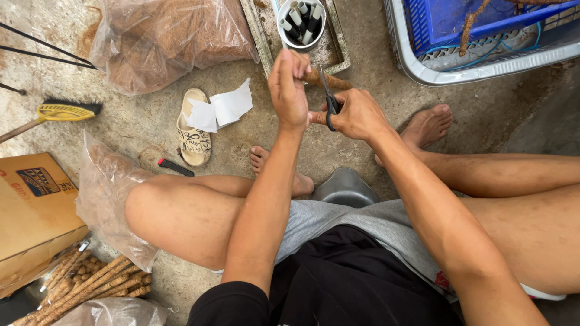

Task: The person trims a rope-wrapped stick with scissors, then takes a bundle of coconut fiber and wraps it around a white stick. The person uses a tool to tighten the wrapping and places the finished item in a blue basket.

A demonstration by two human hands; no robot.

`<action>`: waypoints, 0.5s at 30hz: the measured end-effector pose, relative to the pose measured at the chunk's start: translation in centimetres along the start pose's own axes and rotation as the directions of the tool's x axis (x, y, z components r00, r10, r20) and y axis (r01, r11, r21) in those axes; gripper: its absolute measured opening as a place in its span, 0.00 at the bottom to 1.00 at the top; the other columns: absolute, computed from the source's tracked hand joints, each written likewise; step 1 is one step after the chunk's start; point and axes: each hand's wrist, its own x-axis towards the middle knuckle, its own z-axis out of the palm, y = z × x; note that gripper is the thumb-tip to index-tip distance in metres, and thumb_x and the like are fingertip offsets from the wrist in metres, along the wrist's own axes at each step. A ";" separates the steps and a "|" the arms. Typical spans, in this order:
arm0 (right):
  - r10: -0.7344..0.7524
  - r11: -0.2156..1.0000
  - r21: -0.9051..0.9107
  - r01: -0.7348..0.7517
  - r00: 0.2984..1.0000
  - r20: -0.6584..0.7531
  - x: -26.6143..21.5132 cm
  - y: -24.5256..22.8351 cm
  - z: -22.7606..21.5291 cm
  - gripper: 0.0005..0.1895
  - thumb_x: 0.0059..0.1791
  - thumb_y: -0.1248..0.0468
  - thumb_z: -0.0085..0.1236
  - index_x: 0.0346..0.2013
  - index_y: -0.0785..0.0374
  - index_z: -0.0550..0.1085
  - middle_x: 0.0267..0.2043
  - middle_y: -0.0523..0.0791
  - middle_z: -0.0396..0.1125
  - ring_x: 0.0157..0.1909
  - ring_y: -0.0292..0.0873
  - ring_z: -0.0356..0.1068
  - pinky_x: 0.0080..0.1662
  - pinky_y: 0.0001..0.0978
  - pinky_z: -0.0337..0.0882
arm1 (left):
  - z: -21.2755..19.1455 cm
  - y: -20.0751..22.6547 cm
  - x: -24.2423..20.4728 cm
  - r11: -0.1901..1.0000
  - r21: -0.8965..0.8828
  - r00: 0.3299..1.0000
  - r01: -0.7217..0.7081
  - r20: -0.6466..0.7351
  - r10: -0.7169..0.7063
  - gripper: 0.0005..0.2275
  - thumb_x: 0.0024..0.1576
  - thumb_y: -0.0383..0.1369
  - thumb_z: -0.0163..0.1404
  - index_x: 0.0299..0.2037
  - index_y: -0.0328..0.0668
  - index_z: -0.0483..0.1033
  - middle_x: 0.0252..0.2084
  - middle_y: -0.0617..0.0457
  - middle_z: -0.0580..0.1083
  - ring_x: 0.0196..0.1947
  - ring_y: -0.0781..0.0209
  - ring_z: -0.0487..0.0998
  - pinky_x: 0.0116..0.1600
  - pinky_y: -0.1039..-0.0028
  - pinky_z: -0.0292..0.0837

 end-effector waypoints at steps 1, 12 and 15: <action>-0.036 0.999 0.007 0.036 0.999 -0.011 0.0 0.1 0.0 0.28 0.37 0.36 0.70 0.25 0.59 0.81 0.14 0.41 0.67 0.20 0.38 0.69 0.27 0.38 0.65 | 0.0 0.2 -0.3 1.000 -0.021 1.000 0.014 0.008 -0.014 0.15 0.71 0.36 0.37 0.29 0.44 0.55 0.30 0.55 0.57 0.33 0.62 0.58 0.45 0.69 0.62; 0.038 0.973 -0.231 -0.016 0.995 0.088 0.0 -0.4 -0.3 0.36 0.38 0.31 0.67 0.16 0.63 0.73 0.13 0.44 0.64 0.21 0.44 0.67 0.30 0.45 0.69 | 0.5 2.4 -0.8 0.998 -0.021 0.997 0.059 0.056 -0.058 0.16 0.68 0.31 0.38 0.25 0.41 0.53 0.26 0.55 0.55 0.30 0.64 0.54 0.58 0.68 0.64; 0.022 0.951 -0.308 0.010 0.995 0.099 0.0 -0.5 -0.5 0.40 0.39 0.29 0.66 0.16 0.66 0.72 0.14 0.45 0.63 0.21 0.45 0.68 0.31 0.45 0.69 | 0.4 2.5 -1.0 0.994 -0.021 0.992 0.105 0.068 -0.103 0.16 0.68 0.31 0.38 0.25 0.42 0.52 0.26 0.56 0.54 0.30 0.64 0.53 0.56 0.68 0.62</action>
